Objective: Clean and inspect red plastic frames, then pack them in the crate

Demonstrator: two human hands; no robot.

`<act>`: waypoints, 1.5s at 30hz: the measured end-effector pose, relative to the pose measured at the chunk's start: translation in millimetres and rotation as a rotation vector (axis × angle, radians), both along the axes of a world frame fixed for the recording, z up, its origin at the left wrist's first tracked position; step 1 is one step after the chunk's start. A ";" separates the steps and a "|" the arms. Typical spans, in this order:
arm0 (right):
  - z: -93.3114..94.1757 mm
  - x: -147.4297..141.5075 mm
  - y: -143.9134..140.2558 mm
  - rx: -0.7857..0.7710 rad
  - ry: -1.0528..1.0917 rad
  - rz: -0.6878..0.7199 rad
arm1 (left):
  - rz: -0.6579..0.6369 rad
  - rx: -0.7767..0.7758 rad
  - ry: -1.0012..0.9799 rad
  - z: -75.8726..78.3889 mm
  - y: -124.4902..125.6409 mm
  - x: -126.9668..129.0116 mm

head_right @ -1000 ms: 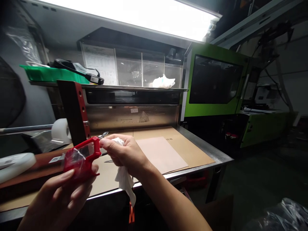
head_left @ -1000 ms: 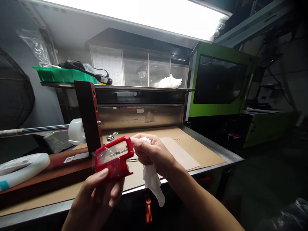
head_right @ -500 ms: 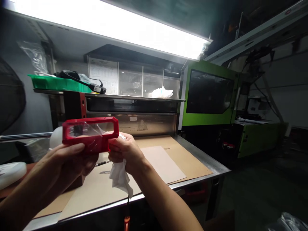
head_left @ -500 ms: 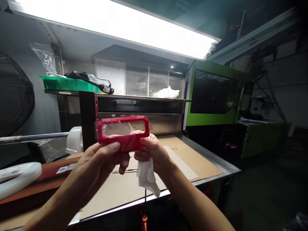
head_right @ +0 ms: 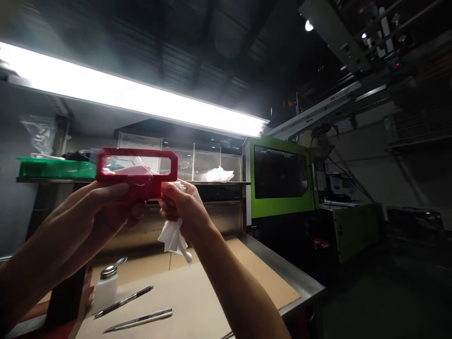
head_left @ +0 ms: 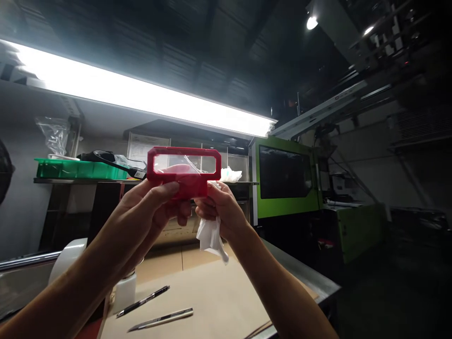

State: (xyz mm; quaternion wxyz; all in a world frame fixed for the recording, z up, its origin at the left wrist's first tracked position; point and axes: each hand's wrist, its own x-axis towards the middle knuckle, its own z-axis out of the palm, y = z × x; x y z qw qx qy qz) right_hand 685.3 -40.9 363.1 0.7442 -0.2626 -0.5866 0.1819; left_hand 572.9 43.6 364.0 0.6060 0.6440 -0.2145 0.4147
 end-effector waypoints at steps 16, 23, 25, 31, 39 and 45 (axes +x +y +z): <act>10.9 -1.3 -8.4 -0.121 -0.156 -0.098 | -0.016 0.029 0.003 6.8 -12.8 -9.6; 8.3 -1.2 -4.3 -0.142 -0.172 -0.077 | -0.001 0.022 0.009 2.7 -7.4 -10.0; 7.1 -1.4 -2.9 -0.149 -0.176 -0.078 | 0.004 0.021 0.013 1.5 -6.2 -10.7; 4.5 -2.4 2.0 -0.159 -0.148 -0.067 | 0.022 0.014 0.018 -1.3 -5.2 -14.3; 2.0 -1.7 7.0 -0.190 -0.132 -0.061 | 0.018 0.000 0.011 -2.7 -5.6 -13.2; 0.2 -3.0 8.1 -0.201 -0.124 -0.057 | 0.039 -0.033 0.013 -5.5 -1.8 -12.5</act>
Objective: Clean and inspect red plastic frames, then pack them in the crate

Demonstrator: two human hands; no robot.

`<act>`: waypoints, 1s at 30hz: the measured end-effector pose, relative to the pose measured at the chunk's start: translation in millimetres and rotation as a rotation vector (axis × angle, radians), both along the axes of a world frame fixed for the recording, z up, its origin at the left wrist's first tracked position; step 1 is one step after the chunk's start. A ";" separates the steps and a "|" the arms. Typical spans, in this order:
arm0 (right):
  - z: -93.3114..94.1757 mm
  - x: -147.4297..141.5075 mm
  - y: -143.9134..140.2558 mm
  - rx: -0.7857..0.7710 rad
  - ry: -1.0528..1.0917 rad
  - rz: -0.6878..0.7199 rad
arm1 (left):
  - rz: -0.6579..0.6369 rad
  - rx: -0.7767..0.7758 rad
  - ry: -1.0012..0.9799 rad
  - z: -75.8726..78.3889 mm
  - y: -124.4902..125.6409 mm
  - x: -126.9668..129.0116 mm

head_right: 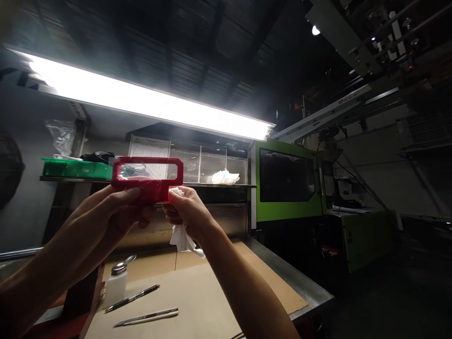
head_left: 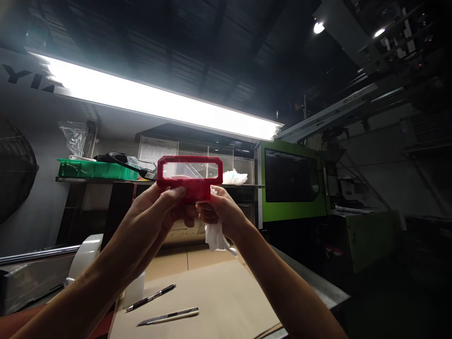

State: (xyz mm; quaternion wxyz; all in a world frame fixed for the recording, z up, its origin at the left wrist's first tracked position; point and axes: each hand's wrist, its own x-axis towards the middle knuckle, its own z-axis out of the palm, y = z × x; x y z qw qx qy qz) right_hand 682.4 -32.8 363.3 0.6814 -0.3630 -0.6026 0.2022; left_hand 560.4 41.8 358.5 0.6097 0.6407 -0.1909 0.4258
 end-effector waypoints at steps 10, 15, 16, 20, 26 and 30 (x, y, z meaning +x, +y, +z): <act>-39.6 17.8 9.1 -0.162 0.100 0.009 | 0.031 -0.029 -0.001 -6.2 8.2 -3.6; -73.1 28.3 15.5 -0.341 -0.178 -0.068 | 0.053 -0.029 -0.022 -4.5 12.0 -7.0; -77.4 28.6 15.3 -0.384 -0.233 -0.108 | 0.052 -0.019 -0.030 -3.9 11.5 -7.5; -84.8 29.4 11.5 -0.405 -0.302 -0.246 | 0.036 0.014 -0.050 -2.8 6.9 -7.9; -67.6 28.8 -3.4 -0.161 -0.187 -0.271 | 0.018 0.034 -0.042 -4.0 -0.9 -6.7; -55.9 21.3 -15.6 -0.076 -0.138 -0.264 | 0.022 0.051 -0.020 -4.9 -3.1 -7.9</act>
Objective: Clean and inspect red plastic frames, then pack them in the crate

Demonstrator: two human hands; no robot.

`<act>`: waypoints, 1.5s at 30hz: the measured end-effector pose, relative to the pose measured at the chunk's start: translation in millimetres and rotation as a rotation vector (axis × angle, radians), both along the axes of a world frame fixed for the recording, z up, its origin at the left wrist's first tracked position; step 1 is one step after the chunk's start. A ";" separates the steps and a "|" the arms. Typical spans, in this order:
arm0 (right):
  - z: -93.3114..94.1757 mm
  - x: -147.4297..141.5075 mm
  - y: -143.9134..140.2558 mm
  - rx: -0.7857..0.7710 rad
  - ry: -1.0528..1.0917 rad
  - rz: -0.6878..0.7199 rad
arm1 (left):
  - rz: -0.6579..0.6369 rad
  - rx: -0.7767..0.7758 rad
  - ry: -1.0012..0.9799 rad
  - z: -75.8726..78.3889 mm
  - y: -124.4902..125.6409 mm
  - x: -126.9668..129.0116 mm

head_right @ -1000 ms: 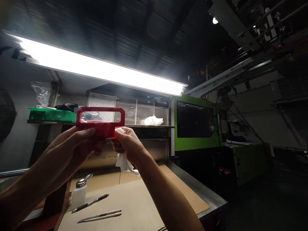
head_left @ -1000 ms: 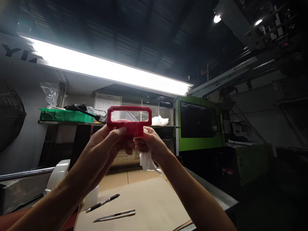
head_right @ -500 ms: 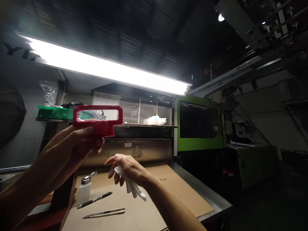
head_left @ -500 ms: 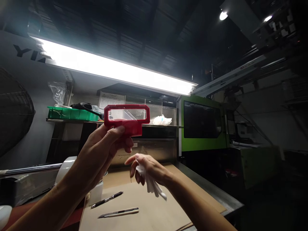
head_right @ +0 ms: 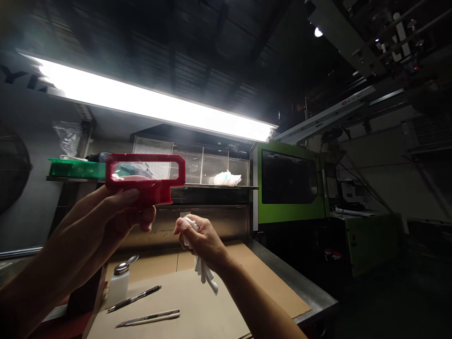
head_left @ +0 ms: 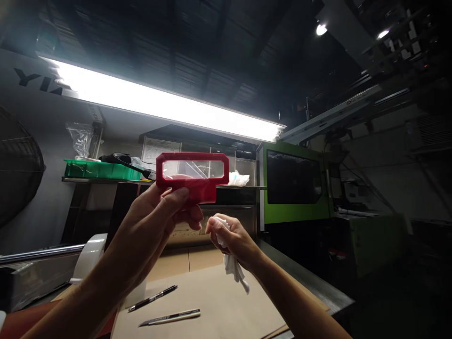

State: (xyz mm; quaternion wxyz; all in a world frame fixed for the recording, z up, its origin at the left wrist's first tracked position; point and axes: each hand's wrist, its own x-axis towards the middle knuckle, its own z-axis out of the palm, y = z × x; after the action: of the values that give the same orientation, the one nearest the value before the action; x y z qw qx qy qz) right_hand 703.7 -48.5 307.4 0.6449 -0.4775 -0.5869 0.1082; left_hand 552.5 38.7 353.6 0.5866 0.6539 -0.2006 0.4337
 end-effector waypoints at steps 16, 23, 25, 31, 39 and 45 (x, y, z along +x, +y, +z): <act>21.9 -25.0 -5.1 0.247 0.168 0.332 | -0.092 -0.134 0.126 -24.9 -10.3 0.9; 20.1 -21.1 -3.5 0.166 0.168 0.320 | -0.033 -0.202 0.107 -31.9 -16.4 -1.1; 20.7 -21.2 -2.7 0.169 0.184 0.307 | -0.027 -0.195 0.106 -32.9 -15.2 -0.4; 19.0 -16.5 11.2 0.193 0.228 0.173 | -0.049 -0.165 0.211 -42.4 -10.0 1.1; 13.0 35.5 1.7 0.332 0.288 -0.159 | 0.009 -0.134 0.379 -76.9 -1.3 -18.0; -12.6 -24.3 -41.8 0.217 -0.529 -0.427 | 0.131 -0.203 0.436 -91.7 11.9 -15.7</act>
State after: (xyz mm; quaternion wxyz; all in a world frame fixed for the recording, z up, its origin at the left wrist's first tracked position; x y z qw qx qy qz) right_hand 679.4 -90.3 294.7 0.5257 -0.5295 -0.6287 -0.2193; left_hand 536.8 50.6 261.9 0.6493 0.6815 0.0181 0.3371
